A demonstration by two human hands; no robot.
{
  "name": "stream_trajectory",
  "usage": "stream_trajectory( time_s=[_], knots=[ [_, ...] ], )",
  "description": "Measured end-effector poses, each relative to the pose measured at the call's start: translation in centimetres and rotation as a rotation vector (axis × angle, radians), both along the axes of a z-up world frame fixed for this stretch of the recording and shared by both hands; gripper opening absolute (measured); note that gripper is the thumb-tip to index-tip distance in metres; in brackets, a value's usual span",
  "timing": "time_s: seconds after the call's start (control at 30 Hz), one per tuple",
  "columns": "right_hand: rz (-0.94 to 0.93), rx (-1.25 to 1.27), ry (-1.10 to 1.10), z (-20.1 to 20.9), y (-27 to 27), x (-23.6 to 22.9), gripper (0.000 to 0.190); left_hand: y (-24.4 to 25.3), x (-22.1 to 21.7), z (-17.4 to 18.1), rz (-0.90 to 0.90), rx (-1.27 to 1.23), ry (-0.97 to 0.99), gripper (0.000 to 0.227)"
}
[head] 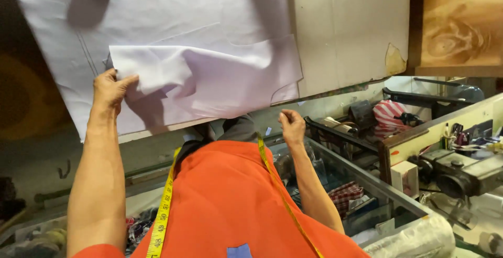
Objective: The person spreads a large piece of white fabric on a table, smooths it out, and then uses scissors to cut along the edge. The person repeatedly adjusts and folds the fabric during the process.
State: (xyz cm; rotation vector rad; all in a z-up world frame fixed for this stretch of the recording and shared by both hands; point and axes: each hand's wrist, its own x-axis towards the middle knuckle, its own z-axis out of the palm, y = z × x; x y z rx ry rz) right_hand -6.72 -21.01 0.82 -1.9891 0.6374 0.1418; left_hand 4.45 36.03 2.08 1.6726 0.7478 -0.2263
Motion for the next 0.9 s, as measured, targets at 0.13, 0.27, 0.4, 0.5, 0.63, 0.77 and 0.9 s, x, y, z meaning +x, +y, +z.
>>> stream_trajectory(
  time_s=[0.13, 0.27, 0.4, 0.5, 0.63, 0.77, 0.9],
  knots=[
    [-0.033, 0.104, -0.040, 2.6, 3.1, 3.4, 0.017, -0.4, -1.7, 0.8, 0.059, -0.158, -0.005, 0.029],
    [0.044, -0.015, 0.109, -0.8, 2.1, 3.9, 0.023, -1.2, -4.2, 0.8, -0.085, 0.002, -0.023, 0.027],
    [0.092, 0.074, 0.201, -3.8, 2.0, 2.3, 0.079, -2.2, -4.8, 2.1, -0.053, 0.026, -0.123, 0.015],
    [-0.097, 0.377, 0.249, -3.3, 2.3, 2.7, 0.067, -4.3, -4.6, 5.3, 0.094, -0.181, -0.125, 0.011],
    [-0.141, 0.462, 0.272, -3.3, 2.2, 2.4, 0.058, -5.0, -6.0, 3.6, 0.016, -0.146, -0.079, 0.025],
    [-0.214, 0.409, 0.227, -5.7, 3.2, 2.5, 0.045, -4.3, -7.2, 1.7, -0.003, 0.047, -0.059, 0.015],
    [-0.121, 0.346, 0.217, -7.9, 1.9, 2.3, 0.030, -3.7, -6.5, 0.0, 0.025, 0.110, -0.330, 0.021]
  ],
)
